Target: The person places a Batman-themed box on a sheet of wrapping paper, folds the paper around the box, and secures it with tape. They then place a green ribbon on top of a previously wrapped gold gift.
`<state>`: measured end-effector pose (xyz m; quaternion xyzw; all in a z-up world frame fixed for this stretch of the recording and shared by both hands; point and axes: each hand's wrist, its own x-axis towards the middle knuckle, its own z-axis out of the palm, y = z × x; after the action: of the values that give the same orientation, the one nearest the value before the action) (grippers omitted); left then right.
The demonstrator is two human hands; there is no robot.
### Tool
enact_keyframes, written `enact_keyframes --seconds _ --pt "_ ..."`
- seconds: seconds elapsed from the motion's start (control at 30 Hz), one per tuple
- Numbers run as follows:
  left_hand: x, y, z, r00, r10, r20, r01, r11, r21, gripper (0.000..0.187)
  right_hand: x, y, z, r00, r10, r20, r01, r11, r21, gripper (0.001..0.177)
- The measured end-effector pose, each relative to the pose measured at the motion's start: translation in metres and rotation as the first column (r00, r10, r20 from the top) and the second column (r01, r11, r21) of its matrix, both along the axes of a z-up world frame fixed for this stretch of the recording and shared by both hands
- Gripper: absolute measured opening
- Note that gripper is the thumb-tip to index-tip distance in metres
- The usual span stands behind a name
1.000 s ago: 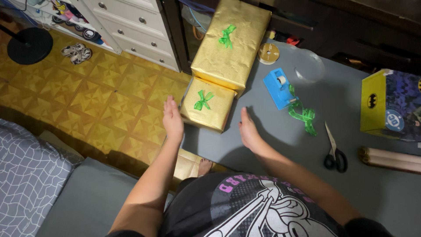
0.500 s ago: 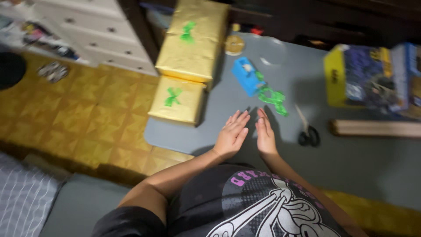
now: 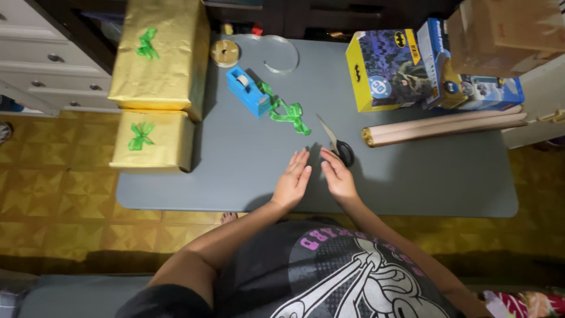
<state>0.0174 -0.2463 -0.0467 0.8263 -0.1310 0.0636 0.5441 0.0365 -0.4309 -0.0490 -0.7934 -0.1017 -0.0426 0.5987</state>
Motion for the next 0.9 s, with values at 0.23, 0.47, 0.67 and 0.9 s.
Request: enact_keyframes --seconds 0.23,0.47,0.67,0.9 --pt "0.018 -0.014 -0.032 0.983 0.083 -0.164 -0.084 0.996 -0.001 0.063 0.052 0.001 -0.006 0.984 0.175 0.035 -0.149 0.912 -0.382 0.033" --pt "0.064 0.016 -0.049 0.908 0.279 -0.311 -0.327 0.938 -0.115 0.066 0.122 0.054 -0.032 0.957 0.287 -0.044 -0.247 0.723 -0.645 0.047" --pt "0.140 0.081 -0.059 0.809 0.455 -0.373 -0.517 0.852 -0.082 0.089 0.174 0.101 -0.049 0.965 0.250 -0.083 -0.254 0.804 -0.537 0.076" --pt "0.191 0.121 -0.085 0.836 0.326 -0.442 -0.439 0.880 -0.181 0.071 0.218 0.154 -0.050 0.986 0.135 -0.102 -0.164 0.914 -0.372 0.092"
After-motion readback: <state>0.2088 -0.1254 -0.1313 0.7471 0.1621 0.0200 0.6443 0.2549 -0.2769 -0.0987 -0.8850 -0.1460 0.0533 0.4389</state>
